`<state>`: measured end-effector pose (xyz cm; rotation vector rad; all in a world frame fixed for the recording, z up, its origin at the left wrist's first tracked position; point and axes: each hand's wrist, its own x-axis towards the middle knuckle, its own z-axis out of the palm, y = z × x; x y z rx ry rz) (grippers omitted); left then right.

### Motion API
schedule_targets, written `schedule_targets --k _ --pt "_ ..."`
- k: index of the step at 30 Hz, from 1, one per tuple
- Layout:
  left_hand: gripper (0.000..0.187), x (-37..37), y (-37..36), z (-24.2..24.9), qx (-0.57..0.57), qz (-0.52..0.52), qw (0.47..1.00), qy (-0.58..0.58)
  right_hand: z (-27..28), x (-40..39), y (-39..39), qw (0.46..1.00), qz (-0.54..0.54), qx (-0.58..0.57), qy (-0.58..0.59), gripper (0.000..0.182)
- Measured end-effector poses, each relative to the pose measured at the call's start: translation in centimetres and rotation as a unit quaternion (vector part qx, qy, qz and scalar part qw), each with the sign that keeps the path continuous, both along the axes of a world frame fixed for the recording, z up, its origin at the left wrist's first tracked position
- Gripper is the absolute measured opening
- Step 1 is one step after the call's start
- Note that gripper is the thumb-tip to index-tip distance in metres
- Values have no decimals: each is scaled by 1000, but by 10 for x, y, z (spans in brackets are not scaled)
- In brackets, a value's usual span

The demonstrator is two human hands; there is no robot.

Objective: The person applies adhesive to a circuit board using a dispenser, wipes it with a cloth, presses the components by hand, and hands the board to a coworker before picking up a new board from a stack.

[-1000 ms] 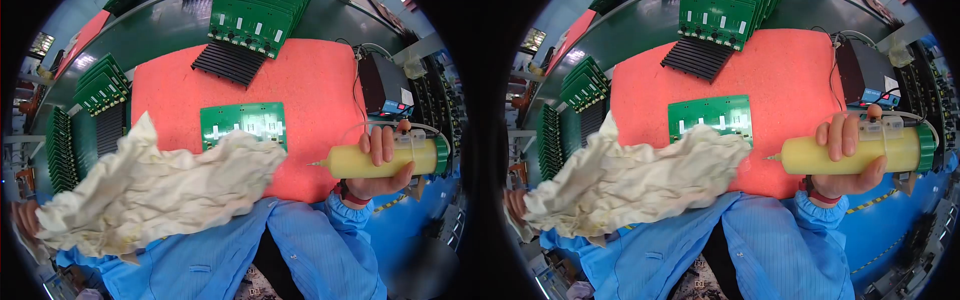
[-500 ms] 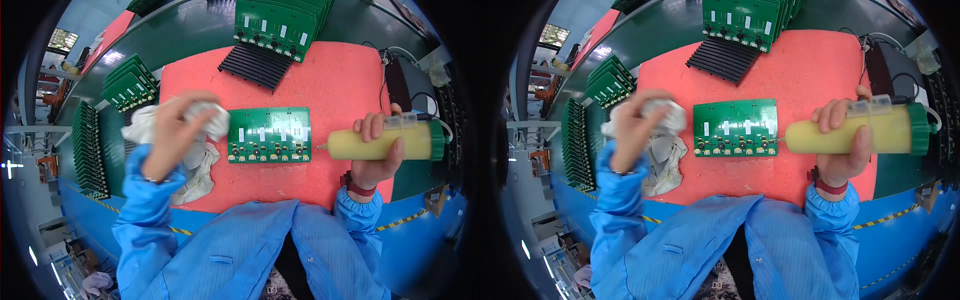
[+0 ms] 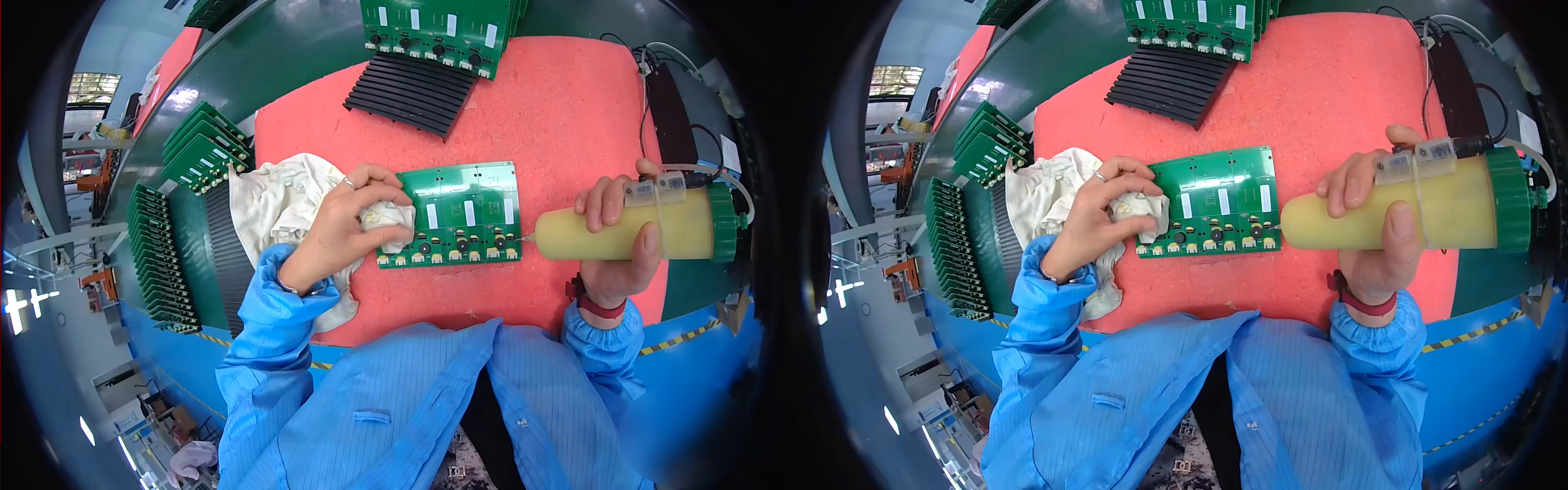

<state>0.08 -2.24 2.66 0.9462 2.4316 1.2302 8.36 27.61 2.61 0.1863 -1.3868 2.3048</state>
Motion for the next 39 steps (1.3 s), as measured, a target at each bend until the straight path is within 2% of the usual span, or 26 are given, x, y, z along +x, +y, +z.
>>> schedule_targets --k 5,8,11,14,17,25,39 --pt "24 -12 -6 7 -73 -104 991 -37 -9 0 3 1000 5 -22 15 64" --pt "26 -17 -6 8 -55 -95 994 11 -10 -1 3 999 10 -36 20 64" --pt "28 -15 -8 14 -97 -28 994 -48 -10 0 3 1000 3 -21 6 61" --pt "24 -25 -9 6 -64 -152 985 40 -10 0 3 1000 1 -10 -2 60" --pt "25 -18 0 12 -43 -155 987 -8 -10 0 4 1000 3 -7 -4 60" --pt "22 -28 -1 7 -92 -165 982 9 -16 -2 3 999 0 -33 31 61" --pt "25 -28 11 -1 -119 -194 973 22 -13 -1 1 1000 -9 -2 -6 60"
